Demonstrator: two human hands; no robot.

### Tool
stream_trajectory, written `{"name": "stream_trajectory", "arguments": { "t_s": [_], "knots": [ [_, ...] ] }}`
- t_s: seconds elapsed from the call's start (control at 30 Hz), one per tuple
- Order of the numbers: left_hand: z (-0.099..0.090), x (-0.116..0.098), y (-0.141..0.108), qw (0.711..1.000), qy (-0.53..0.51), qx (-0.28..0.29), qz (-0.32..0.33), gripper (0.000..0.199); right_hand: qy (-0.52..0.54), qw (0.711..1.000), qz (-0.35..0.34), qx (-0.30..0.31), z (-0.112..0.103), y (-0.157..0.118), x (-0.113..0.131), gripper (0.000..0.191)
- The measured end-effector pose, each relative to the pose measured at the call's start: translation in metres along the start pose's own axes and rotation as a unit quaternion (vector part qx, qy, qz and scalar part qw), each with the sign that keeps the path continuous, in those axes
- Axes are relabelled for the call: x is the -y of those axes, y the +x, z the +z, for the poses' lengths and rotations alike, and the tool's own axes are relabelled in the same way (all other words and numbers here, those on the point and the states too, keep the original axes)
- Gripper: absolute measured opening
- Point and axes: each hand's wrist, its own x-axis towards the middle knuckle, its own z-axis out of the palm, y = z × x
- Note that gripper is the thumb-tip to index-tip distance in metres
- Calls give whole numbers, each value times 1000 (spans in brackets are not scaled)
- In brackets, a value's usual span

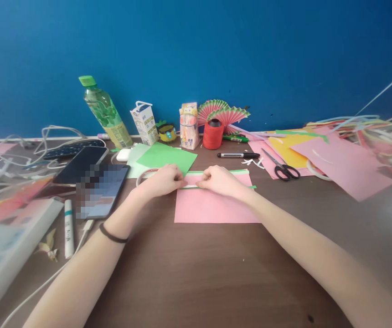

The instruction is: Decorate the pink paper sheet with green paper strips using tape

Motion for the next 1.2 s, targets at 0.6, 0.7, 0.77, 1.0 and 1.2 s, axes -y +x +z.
{"name": "stream_trajectory", "arguments": {
  "t_s": [0.6,0.7,0.77,1.0,1.2],
  "knots": [
    [0,0,-1,1000,10,-3,-6,22,-9,1000,1,-10,1,0,0,21],
    [0,-1,-1,1000,11,-1,-9,21,-21,1000,-2,-16,2,0,-1,22],
    [0,-1,0,1000,12,0,-10,21,-29,999,-3,-19,3,1,-2,23],
    [2,0,1,1000,19,-1,3,22,-41,999,-6,-23,7,2,-5,23],
    [1,-1,1,1000,15,0,3,23,-47,998,-10,-27,6,2,-3,23]
  ]
}}
